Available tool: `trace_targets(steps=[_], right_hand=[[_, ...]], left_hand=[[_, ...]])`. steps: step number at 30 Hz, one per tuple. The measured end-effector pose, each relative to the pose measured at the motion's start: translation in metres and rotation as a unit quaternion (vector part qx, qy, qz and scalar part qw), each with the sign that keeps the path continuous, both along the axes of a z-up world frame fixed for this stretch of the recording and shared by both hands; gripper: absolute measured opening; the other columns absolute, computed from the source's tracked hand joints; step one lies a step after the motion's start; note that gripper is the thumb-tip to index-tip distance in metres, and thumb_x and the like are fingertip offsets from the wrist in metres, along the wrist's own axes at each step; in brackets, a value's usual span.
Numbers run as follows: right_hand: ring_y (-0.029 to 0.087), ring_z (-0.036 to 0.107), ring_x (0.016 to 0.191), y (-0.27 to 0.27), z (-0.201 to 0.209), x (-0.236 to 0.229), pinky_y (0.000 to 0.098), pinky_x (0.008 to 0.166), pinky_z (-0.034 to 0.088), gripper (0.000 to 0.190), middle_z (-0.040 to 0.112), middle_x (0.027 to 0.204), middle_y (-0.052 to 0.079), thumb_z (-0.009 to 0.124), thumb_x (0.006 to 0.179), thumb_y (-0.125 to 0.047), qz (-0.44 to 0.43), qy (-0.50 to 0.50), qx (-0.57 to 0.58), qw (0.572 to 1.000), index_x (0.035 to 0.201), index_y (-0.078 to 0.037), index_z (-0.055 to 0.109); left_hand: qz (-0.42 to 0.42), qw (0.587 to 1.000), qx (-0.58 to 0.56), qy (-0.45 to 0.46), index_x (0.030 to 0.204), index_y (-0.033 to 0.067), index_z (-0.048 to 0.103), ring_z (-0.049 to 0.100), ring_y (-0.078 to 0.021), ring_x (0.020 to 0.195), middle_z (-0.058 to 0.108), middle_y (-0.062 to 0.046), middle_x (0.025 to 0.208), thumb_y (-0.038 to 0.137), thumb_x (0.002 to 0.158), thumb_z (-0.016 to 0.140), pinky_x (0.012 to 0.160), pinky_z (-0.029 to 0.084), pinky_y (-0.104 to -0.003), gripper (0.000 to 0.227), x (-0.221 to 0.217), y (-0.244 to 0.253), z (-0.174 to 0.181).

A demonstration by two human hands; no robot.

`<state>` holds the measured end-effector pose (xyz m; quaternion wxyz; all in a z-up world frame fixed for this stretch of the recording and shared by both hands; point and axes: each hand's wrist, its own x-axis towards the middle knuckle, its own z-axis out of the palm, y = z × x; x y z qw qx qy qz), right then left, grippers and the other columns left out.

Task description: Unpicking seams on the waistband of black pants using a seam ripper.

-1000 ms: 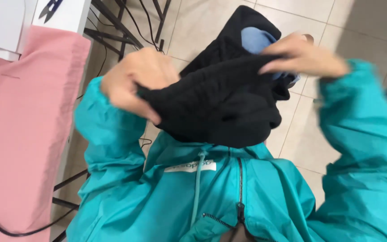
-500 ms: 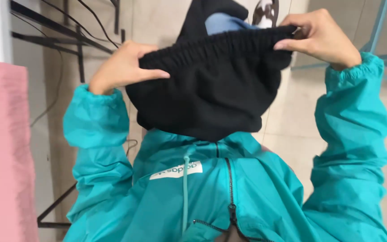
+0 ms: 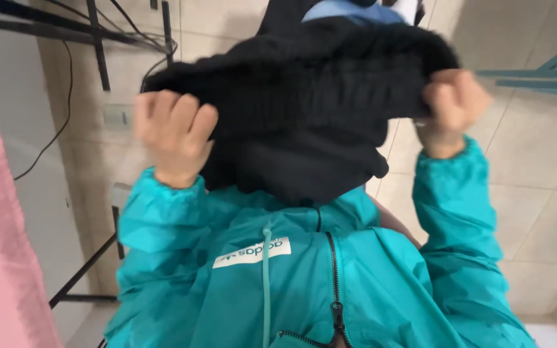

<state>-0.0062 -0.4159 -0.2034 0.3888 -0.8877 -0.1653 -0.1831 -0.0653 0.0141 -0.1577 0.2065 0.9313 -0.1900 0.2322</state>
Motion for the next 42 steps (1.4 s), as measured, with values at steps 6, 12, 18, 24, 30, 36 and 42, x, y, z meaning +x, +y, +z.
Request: trace_targets(steps=[6, 12, 18, 24, 30, 36, 42], right_hand=[[0.028, 0.064, 0.084, 0.014, -0.025, -0.028, 0.0353, 0.065, 0.050, 0.029, 0.062, 0.103, 0.015, 0.075, 0.076, 0.007, 0.053, 0.012, -0.170, 0.984, 0.097, -0.001, 0.056], [0.027, 0.058, 0.071, 0.025, 0.039, -0.037, 0.0354, 0.058, 0.047, 0.026, 0.062, 0.102, 0.018, 0.074, 0.094, -0.018, 0.104, 0.070, -0.122, 0.985, 0.102, 0.002, 0.061], [0.024, 0.048, 0.045, 0.087, 0.081, -0.038, 0.0387, 0.046, 0.045, 0.088, 0.056, 0.078, 0.016, 0.022, 0.086, -0.085, -0.041, 0.120, 0.554, 0.823, 0.085, -0.003, 0.055], [0.016, 0.034, 0.048, 0.130, 0.024, 0.000, 0.0301, 0.052, 0.027, 0.089, 0.038, 0.055, 0.007, 0.019, 0.099, -0.087, 0.146, 0.378, 0.560, 0.723, 0.080, -0.004, 0.045], [0.015, 0.051, 0.068, 0.136, 0.004, 0.008, 0.0266, 0.059, 0.049, 0.046, 0.053, 0.085, 0.008, 0.061, 0.109, -0.048, 0.194, 0.326, 0.499, 0.780, 0.103, -0.004, 0.046], [0.020, 0.069, 0.108, 0.126, 0.031, 0.040, 0.0310, 0.085, 0.060, 0.025, 0.063, 0.113, 0.008, 0.064, 0.114, -0.023, 0.099, 0.296, 0.510, 0.801, 0.129, -0.007, 0.051], [0.019, 0.067, 0.116, 0.120, -0.011, 0.061, 0.0323, 0.100, 0.055, 0.029, 0.065, 0.123, 0.006, 0.061, 0.114, -0.017, 0.020, 0.262, 0.547, 0.795, 0.140, -0.006, 0.052]], left_hand=[[0.034, 0.979, -0.111, 0.168, 0.111, 0.0009, 0.063, 0.057, -0.0404, 0.120, 0.059, -0.017, 0.119, -0.011, 0.074, 0.063, 0.111, 0.045, -0.054, 0.038, -0.021, -0.031, 0.020], [-0.069, 0.775, -0.440, 0.448, 0.121, 0.0009, 0.067, 0.070, -0.0248, 0.109, 0.067, -0.014, 0.127, -0.001, 0.091, 0.066, 0.100, 0.056, -0.034, 0.030, -0.037, -0.073, 0.051], [-0.094, 0.311, -0.791, 0.519, 0.139, -0.0048, 0.057, 0.061, -0.0303, 0.134, 0.062, -0.019, 0.146, 0.018, 0.105, 0.058, 0.117, 0.046, -0.040, 0.041, -0.038, -0.093, 0.006], [0.082, 0.364, -0.865, 0.335, 0.119, 0.0015, 0.066, 0.062, -0.0248, 0.128, 0.068, -0.013, 0.128, 0.014, 0.110, 0.053, 0.119, 0.047, -0.041, 0.020, -0.033, -0.093, -0.002], [-0.038, 0.325, -0.897, 0.297, 0.108, -0.0018, 0.063, 0.059, -0.0164, 0.104, 0.063, -0.005, 0.107, 0.000, 0.113, 0.057, 0.093, 0.047, -0.034, 0.007, -0.023, -0.117, -0.093], [0.130, 0.427, -0.803, 0.395, 0.135, 0.0056, 0.061, 0.065, -0.0131, 0.117, 0.068, -0.001, 0.128, 0.012, 0.097, 0.072, 0.101, 0.051, -0.032, 0.040, 0.019, -0.127, -0.033], [0.086, 0.316, -0.867, 0.375, 0.135, 0.0030, 0.060, 0.069, -0.0217, 0.115, 0.069, -0.009, 0.125, 0.017, 0.107, 0.067, 0.103, 0.055, -0.040, 0.033, -0.018, -0.133, -0.064]])
